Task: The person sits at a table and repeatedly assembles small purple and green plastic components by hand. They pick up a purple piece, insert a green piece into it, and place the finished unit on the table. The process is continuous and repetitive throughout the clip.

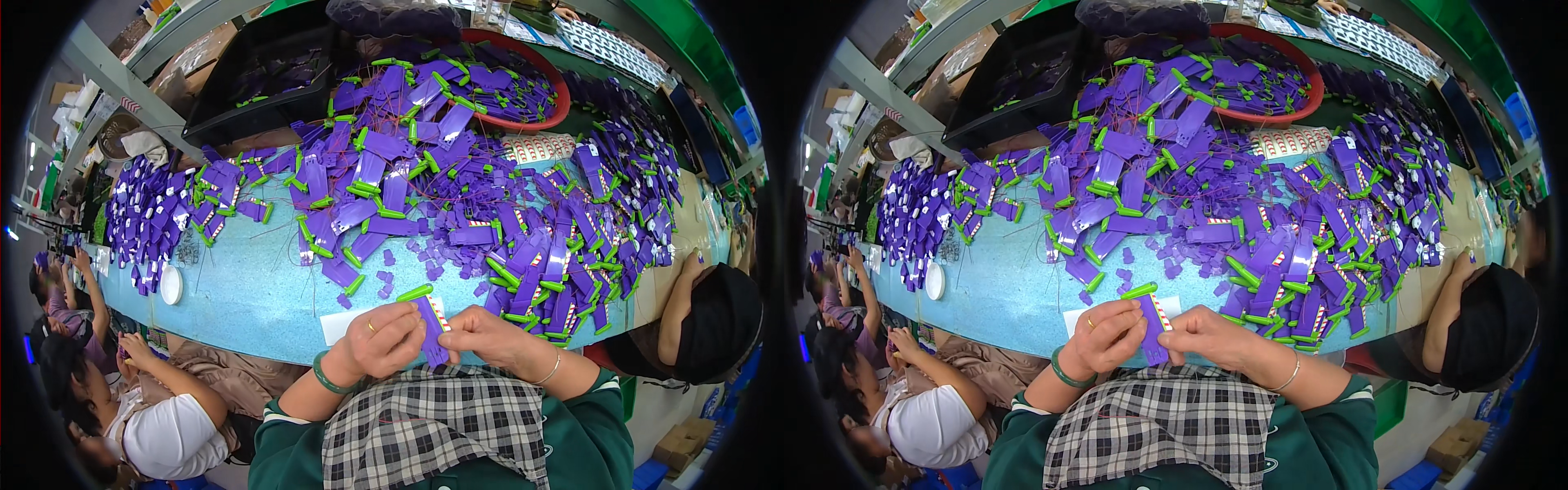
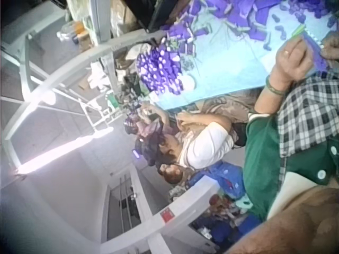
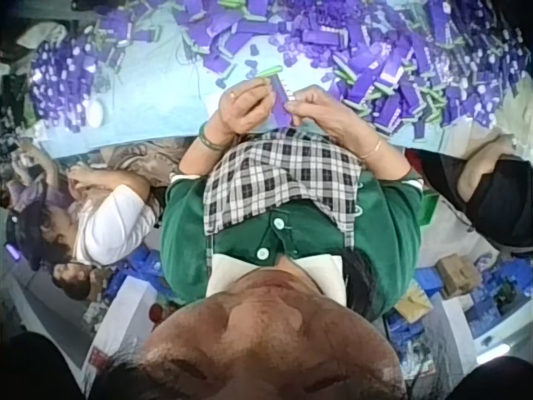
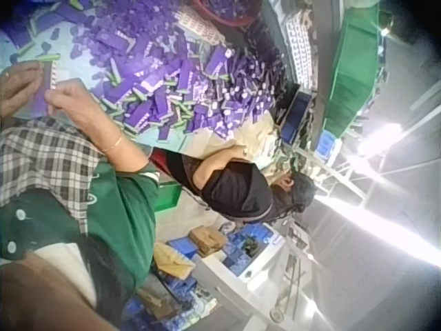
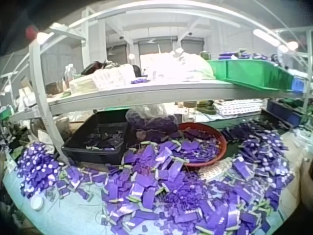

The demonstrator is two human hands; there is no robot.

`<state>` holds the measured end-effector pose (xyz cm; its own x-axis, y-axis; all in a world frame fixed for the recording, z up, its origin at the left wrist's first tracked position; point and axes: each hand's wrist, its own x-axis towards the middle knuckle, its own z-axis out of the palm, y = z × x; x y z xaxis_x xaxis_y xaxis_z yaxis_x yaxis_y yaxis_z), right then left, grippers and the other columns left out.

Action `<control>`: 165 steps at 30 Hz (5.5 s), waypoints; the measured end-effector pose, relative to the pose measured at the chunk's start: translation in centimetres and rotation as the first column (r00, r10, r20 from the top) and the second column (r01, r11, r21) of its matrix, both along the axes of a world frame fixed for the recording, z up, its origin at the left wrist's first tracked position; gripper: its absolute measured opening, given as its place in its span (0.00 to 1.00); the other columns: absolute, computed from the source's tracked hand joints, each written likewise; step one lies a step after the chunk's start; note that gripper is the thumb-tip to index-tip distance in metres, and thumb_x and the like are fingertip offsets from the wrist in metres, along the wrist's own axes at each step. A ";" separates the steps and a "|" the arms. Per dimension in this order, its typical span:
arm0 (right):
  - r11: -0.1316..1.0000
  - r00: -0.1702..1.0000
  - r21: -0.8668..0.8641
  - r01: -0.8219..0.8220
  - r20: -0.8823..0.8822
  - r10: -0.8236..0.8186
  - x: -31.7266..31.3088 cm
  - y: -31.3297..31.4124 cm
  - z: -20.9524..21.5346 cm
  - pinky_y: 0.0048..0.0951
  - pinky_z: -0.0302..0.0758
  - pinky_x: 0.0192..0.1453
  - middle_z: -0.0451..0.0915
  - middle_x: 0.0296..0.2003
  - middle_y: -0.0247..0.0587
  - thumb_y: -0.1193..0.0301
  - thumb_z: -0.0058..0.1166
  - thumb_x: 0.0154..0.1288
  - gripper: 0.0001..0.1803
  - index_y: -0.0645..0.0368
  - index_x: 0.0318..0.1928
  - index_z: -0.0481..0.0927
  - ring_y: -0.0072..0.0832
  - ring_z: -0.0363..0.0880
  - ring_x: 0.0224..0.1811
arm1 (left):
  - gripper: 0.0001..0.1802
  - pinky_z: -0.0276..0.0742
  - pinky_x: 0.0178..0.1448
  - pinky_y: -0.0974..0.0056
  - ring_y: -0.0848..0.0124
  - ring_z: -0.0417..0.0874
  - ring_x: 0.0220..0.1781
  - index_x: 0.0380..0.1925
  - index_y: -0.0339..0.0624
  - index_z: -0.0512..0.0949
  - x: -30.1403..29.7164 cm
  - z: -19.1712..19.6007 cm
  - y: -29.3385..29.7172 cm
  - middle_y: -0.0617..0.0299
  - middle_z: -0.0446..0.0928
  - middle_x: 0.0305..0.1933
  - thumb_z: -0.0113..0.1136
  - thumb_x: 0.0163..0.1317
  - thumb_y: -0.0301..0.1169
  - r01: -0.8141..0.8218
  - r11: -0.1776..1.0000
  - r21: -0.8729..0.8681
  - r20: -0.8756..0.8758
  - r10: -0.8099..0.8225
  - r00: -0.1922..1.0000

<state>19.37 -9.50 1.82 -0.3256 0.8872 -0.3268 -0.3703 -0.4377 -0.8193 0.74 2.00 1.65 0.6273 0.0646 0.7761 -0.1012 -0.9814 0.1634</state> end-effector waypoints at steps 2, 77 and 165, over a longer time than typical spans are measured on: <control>0.991 1.000 0.131 0.002 0.004 -0.002 0.9 -0.3 -0.4 0.25 0.71 0.37 0.80 0.28 0.35 0.69 0.56 0.64 0.11 0.63 0.28 0.80 0.22 0.74 0.29 | 0.11 0.83 0.37 0.63 0.61 0.82 0.36 0.27 0.37 0.78 0.3 -0.4 0.1 0.57 0.77 0.33 0.65 0.40 0.18 -0.031 0.991 -0.129 0.017 0.033 0.999; 0.773 -0.152 0.446 -0.452 0.815 -0.559 -0.1 5.6 -2.7 0.32 0.74 0.30 0.73 0.29 0.34 0.68 0.63 0.49 0.09 0.56 0.30 0.78 0.30 0.74 0.37 | 0.06 0.77 0.40 0.65 0.70 0.78 0.32 0.44 0.37 0.68 -3.6 3.6 3.3 0.55 0.77 0.35 0.45 0.72 0.28 0.146 0.217 -0.965 0.210 0.311 0.927; 0.715 0.217 -0.269 0.646 0.962 0.166 8.1 -36.1 -20.8 0.36 0.77 0.53 0.78 0.55 0.48 0.56 0.59 0.62 0.33 0.61 0.62 0.71 0.33 0.78 0.55 | 0.11 0.81 0.44 0.64 0.66 0.80 0.45 0.46 0.39 0.70 -3.2 -3.9 7.9 0.60 0.75 0.38 0.50 0.71 0.33 -0.203 -0.057 -0.977 -0.192 -0.158 0.969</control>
<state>27.45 -45.56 -19.00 0.7416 0.3582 -0.5672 0.2373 -0.9309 -0.2777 -2.42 9.94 -2.26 0.7058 0.6622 -0.2518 0.1251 0.2334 0.9643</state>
